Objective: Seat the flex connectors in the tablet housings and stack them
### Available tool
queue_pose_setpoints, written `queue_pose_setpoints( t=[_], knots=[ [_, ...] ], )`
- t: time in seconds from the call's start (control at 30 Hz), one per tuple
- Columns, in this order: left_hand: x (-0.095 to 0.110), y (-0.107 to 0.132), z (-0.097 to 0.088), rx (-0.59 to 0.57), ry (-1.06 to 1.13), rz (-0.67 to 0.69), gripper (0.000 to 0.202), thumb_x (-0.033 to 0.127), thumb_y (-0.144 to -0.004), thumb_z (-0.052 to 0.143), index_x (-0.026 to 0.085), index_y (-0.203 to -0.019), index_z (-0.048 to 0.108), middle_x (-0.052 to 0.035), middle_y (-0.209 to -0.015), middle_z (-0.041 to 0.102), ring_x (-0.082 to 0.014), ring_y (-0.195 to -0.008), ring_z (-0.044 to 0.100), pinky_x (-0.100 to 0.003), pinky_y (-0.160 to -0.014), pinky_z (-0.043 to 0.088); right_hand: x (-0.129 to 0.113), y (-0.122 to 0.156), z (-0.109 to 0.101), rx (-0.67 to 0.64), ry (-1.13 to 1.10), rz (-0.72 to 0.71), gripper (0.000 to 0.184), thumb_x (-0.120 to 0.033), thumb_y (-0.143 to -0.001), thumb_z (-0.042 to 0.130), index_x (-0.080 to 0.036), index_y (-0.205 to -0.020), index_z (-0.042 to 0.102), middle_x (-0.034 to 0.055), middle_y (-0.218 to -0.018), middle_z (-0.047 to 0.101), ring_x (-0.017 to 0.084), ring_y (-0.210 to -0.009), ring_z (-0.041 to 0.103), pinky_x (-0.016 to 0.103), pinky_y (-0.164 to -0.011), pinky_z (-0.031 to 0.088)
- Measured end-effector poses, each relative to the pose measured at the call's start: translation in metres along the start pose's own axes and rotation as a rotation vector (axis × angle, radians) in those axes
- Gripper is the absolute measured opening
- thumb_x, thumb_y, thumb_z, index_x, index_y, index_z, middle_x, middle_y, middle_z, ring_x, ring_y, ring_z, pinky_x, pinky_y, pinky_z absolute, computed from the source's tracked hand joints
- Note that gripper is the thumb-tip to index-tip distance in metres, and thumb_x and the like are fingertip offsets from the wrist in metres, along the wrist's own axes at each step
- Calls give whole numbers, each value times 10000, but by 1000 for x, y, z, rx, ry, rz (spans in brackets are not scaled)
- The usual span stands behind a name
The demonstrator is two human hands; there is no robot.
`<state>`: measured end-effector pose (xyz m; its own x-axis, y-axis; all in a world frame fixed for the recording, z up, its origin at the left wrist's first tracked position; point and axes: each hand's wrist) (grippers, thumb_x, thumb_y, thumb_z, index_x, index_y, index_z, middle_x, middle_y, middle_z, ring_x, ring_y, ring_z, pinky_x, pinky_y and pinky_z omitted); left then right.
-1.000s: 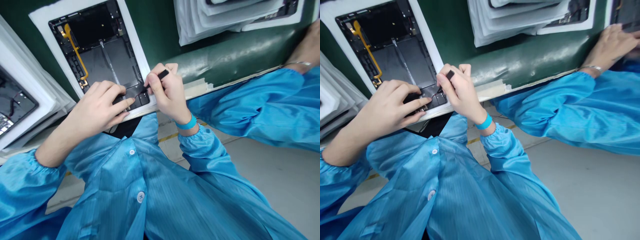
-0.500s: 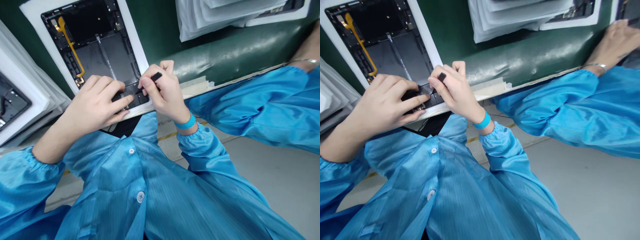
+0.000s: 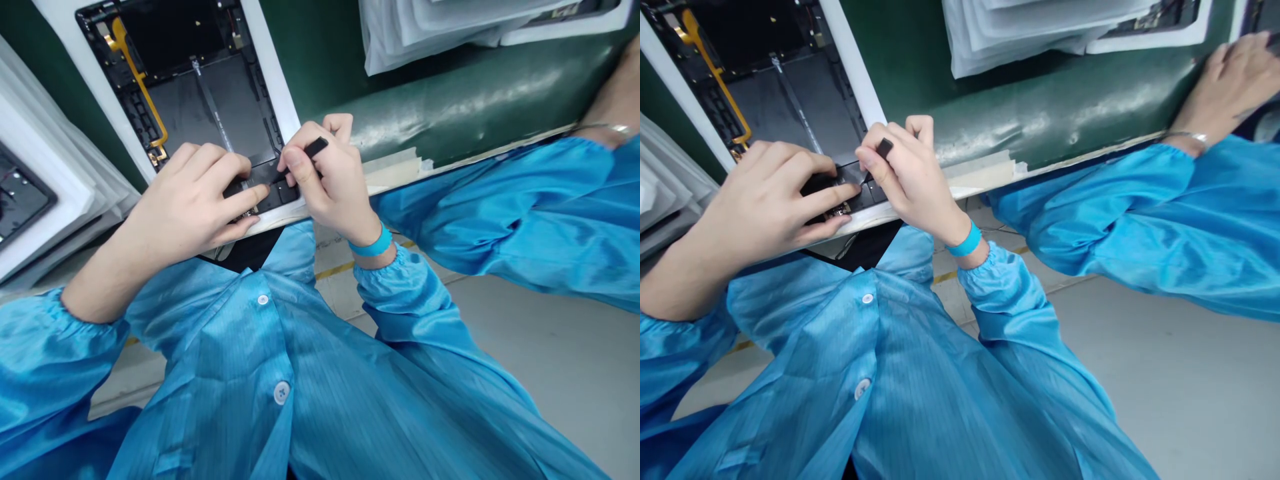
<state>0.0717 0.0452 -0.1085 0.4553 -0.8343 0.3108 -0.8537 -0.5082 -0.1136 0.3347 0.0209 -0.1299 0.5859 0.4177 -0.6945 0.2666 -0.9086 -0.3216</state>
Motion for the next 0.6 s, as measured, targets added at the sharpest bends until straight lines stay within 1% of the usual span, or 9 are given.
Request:
queue_pose_setpoints(
  t=[0.1,0.2,0.27,0.37,0.43,0.5,0.6],
  knots=[
    [1,0,0,17,-39,8,346,447,-1178,591,314,-1476,705,-127,-1390,722,-389,-1297,695,-606,-1034,595,0,1,0,-2,6,21,574,-656,-1217,264,-311,-932,624,18,-769,684,261,-905,712,552,-1079,525],
    [2,0,0,5,-40,-11,334,447,-1187,561,344,-1472,702,-124,-1395,722,-392,-1303,690,-597,-1016,586,1,0,1,4,7,-27,531,-592,-1233,286,-299,-939,617,20,-763,685,251,-879,700,545,-1042,515],
    [2,-1,-1,-2,-33,-7,349,458,-1191,559,320,-1476,707,-132,-1399,721,-393,-1298,684,-595,-1026,575,2,0,1,-9,31,-61,528,-579,-1236,273,-290,-942,601,31,-794,705,245,-868,683,545,-1034,497],
    [1,-1,-1,-9,-38,8,386,472,-1196,559,265,-1483,714,-147,-1409,721,-391,-1292,678,-594,-1043,567,3,-1,2,-50,98,-97,578,-655,-1215,232,-290,-941,586,55,-900,756,255,-909,662,560,-1060,471],
    [1,0,-1,-9,-47,14,390,474,-1199,559,252,-1475,721,-150,-1414,724,-392,-1290,679,-595,-1041,569,4,-1,2,-58,99,-128,592,-682,-1204,226,-293,-943,587,55,-911,758,259,-916,659,563,-1059,468],
    [0,0,-1,-3,-50,13,374,471,-1198,570,254,-1460,726,-142,-1418,728,-385,-1291,683,-594,-1047,572,5,0,1,-27,48,-112,557,-641,-1217,246,-295,-951,592,44,-869,737,257,-908,671,560,-1052,473],
    [0,1,0,1,-24,1,360,463,-1199,580,254,-1452,729,-135,-1441,726,-373,-1326,677,-608,-1104,561,6,2,-1,31,-14,-37,533,-608,-1226,265,-303,-944,598,28,-812,698,267,-894,684,560,-1039,490]
  ],
)
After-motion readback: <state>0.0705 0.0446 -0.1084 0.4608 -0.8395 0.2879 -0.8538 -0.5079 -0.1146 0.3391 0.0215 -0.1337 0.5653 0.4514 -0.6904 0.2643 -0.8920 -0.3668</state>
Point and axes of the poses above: each hand's wrist, its own y-axis away from the middle knuckle, its own z-axis out of the palm, x = y × z
